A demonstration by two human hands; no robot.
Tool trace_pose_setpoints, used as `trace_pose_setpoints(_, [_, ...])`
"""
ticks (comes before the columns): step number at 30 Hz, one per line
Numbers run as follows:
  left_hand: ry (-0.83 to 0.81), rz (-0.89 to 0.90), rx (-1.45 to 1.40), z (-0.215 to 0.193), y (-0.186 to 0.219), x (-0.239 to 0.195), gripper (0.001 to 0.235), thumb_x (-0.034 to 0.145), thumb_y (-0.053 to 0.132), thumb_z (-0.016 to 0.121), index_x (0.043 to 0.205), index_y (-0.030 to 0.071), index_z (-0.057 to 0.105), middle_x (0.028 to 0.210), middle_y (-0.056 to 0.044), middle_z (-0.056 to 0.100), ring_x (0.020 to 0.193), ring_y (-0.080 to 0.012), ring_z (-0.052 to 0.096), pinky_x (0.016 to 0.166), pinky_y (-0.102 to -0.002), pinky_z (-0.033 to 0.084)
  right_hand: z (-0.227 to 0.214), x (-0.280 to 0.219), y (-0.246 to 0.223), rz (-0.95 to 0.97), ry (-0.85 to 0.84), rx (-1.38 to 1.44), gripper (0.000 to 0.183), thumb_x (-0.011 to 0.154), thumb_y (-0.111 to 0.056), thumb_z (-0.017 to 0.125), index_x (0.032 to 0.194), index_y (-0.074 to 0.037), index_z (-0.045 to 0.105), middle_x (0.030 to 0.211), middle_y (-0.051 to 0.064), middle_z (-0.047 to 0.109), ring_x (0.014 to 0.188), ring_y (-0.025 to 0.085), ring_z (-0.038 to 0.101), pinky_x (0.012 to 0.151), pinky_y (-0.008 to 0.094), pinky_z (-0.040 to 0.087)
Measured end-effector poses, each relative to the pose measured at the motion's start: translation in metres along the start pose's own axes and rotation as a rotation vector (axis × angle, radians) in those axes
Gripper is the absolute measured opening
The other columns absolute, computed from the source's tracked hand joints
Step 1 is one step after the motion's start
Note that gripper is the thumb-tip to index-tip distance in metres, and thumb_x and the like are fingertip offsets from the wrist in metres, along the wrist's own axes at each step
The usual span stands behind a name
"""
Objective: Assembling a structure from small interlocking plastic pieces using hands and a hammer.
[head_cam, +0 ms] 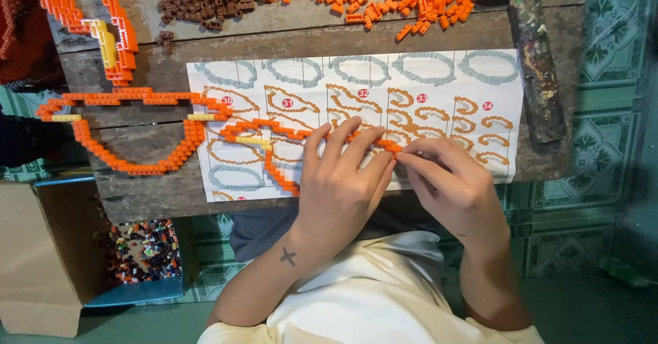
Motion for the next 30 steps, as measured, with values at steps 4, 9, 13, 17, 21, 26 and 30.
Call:
trace_pose_setpoints(4, [0.016,0.052,0.02,-0.012,-0.015,-0.005,0.017,0.096,0.015,0.092,0.109,0.006,0.088,0.126,-0.02,0.081,0.132,-0.0453,0.071,0.115,-0.069,0.045,0.0,0.002,-0.001,0.01,0.011,0.014,0.018,0.088,0.01,0.092,0.105,0.005,0.086,0.101,0.02,0.081,0.082,0.031,0.08,0.064,0.038,0.066])
trace_pose_setpoints(9, [0.072,0.011,0.046,-0.05,-0.038,-0.022,0.017,0.093,0.01,0.094,0.11,0.009,0.089,0.128,-0.014,0.082,0.13,-0.0419,0.074,0.113,-0.06,0.053,0.008,-0.005,0.006,0.036,0.064,0.058,0.019,0.09,0.009,0.093,0.105,0.0,0.088,0.104,0.015,0.083,0.088,0.03,0.081,0.075,0.036,0.067])
trace_pose_setpoints(13, [0.074,0.064,0.038,-0.046,-0.044,-0.041,0.017,0.092,0.012,0.092,0.109,0.008,0.088,0.124,-0.014,0.083,0.125,-0.042,0.075,0.111,-0.06,0.054,0.011,-0.01,0.012,0.046,0.06,0.043,0.02,0.09,0.005,0.094,0.106,-0.004,0.089,0.105,0.012,0.083,0.09,0.029,0.082,0.078,0.037,0.068])
trace_pose_setpoints(17, [0.05,0.137,0.054,-0.037,-0.039,-0.045,0.021,0.099,0.023,0.087,0.117,0.012,0.087,0.124,-0.01,0.082,0.126,-0.0381,0.075,0.114,-0.059,0.052,0.01,-0.008,0.009,0.082,0.036,0.046,0.02,0.088,0.005,0.095,0.106,-0.003,0.088,0.103,0.014,0.083,0.09,0.03,0.083,0.078,0.038,0.068])
trace_pose_setpoints(21, [0.015,0.175,0.062,-0.031,-0.039,-0.044,0.022,0.101,0.022,0.086,0.121,0.012,0.086,0.125,-0.011,0.081,0.128,-0.0384,0.074,0.114,-0.061,0.051,0.008,-0.004,0.004,0.108,0.032,0.039,0.019,0.088,0.005,0.095,0.104,-0.001,0.087,0.099,0.015,0.083,0.089,0.031,0.083,0.077,0.039,0.069])
trace_pose_setpoints(26, [-0.023,0.168,0.03,-0.04,-0.034,-0.038,0.019,0.103,0.019,0.084,0.12,0.012,0.087,0.117,-0.01,0.08,0.123,-0.0354,0.074,0.11,-0.057,0.052,-0.002,0.002,-0.004,0.092,0.032,-0.014,0.02,0.09,0.006,0.093,0.105,-0.005,0.086,0.099,0.009,0.081,0.075,0.024,0.078,0.065,0.03,0.065])
trace_pose_setpoints(30, [-0.044,0.137,0.023,-0.04,-0.034,-0.037,0.018,0.103,0.019,0.085,0.121,0.013,0.087,0.113,-0.009,0.08,0.121,-0.0314,0.073,0.108,-0.053,0.052,-0.008,0.01,-0.007,0.109,0.018,-0.039,0.02,0.092,0.005,0.092,0.107,-0.007,0.086,0.1,0.007,0.082,0.069,0.019,0.074,0.062,0.027,0.063])
Point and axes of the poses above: each hand's wrist, its own x-axis towards the middle knuckle, its own z-axis out of the palm, y = z × x, the point moved 1 cm from there along x, towards the middle knuckle
